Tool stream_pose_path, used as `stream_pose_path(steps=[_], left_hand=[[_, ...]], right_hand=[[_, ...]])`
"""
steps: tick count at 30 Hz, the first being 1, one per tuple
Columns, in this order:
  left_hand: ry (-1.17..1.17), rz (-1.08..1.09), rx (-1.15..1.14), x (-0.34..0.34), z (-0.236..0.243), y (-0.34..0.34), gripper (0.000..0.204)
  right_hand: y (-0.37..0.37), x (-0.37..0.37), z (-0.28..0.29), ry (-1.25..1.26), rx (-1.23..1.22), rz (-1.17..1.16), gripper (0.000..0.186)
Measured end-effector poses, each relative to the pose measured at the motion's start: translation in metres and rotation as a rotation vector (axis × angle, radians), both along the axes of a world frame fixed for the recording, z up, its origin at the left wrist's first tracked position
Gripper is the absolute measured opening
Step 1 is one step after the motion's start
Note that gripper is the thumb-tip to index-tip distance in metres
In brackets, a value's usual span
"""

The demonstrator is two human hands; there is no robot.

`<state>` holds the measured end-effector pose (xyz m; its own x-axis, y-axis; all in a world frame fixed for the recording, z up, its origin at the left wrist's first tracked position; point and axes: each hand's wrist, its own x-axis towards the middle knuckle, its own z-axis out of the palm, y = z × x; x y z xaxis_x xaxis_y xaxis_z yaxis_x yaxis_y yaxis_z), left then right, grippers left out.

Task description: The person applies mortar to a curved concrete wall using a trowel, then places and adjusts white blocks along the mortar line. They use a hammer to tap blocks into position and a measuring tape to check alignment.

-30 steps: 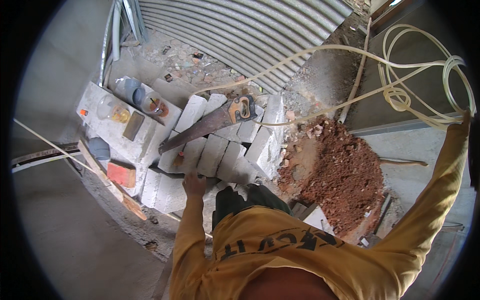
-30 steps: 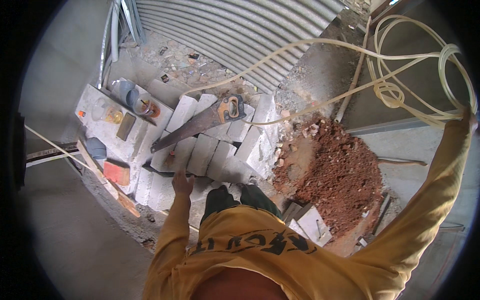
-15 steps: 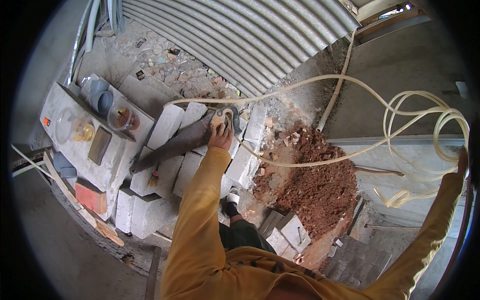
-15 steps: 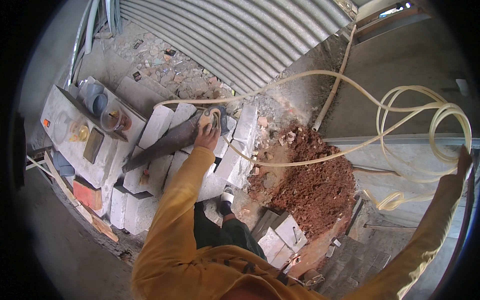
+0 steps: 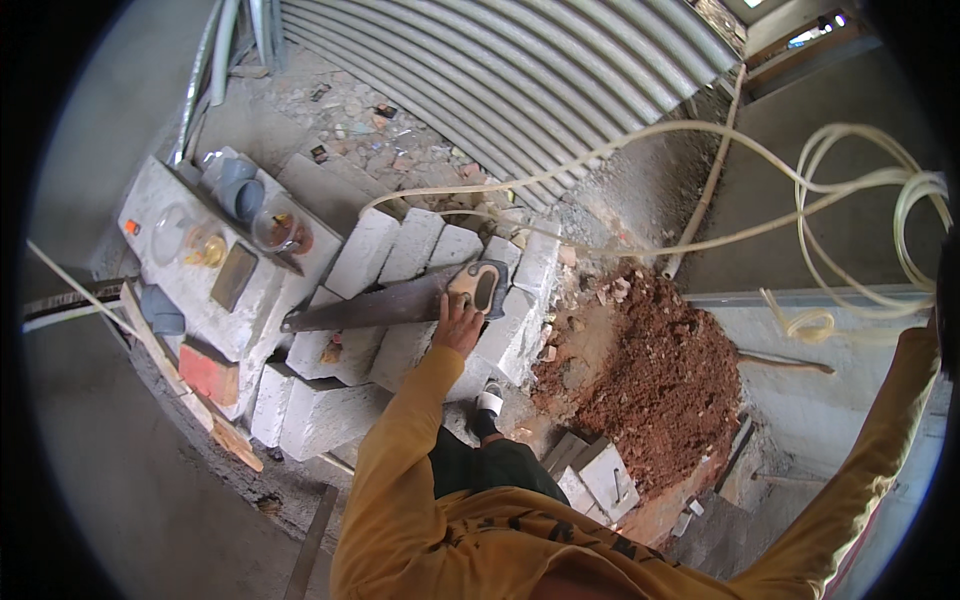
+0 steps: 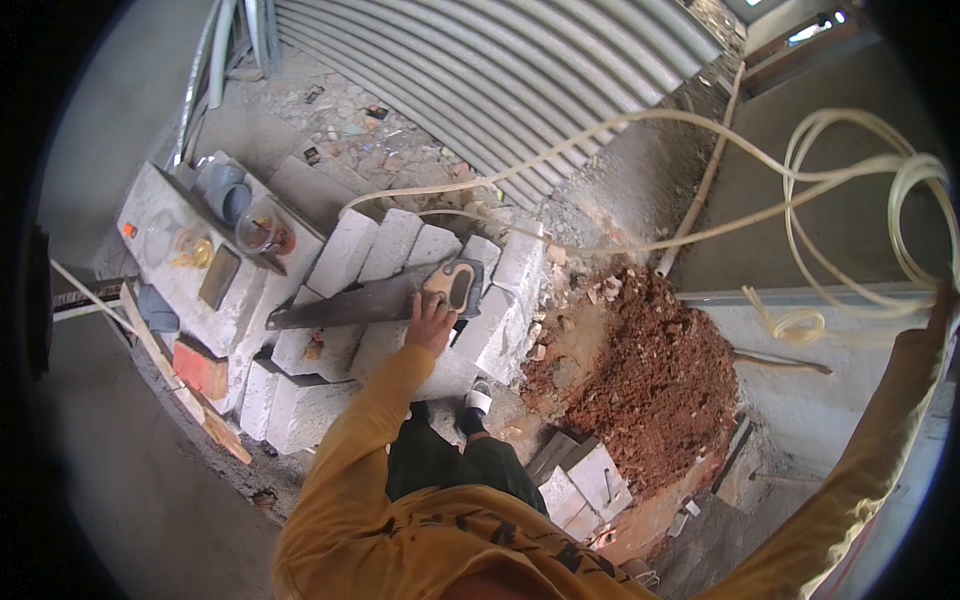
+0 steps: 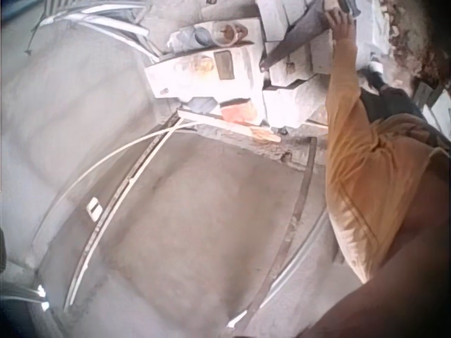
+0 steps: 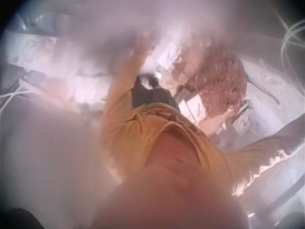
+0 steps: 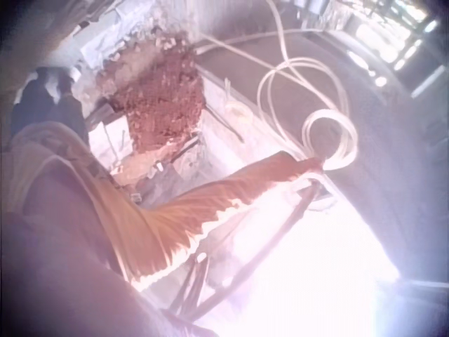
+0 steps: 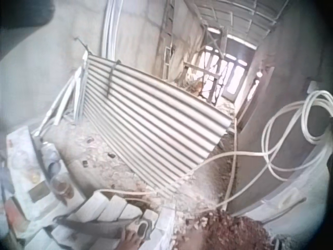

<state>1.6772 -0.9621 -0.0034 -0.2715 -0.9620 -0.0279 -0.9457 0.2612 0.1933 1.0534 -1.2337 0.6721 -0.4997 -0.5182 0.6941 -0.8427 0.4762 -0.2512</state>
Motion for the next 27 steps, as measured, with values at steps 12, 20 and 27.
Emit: stream_pose_path(steps=[12,20,27], left_hand=[[0.315,0.844,0.363,0.093,-0.020,0.276,0.044],[0.372,1.583,0.853,0.139,-0.023,0.495,0.053],[0.648,1.742,0.729,0.082,-0.043,0.484,0.048]], right_hand=[[-0.203,0.338,-0.104,-0.157,-0.007,0.495,0.064],[-0.200,0.582,-0.224,-0.235,0.280,0.967,0.055],[-0.160,0.685,-0.313,-0.996,0.147,0.986,0.040]])
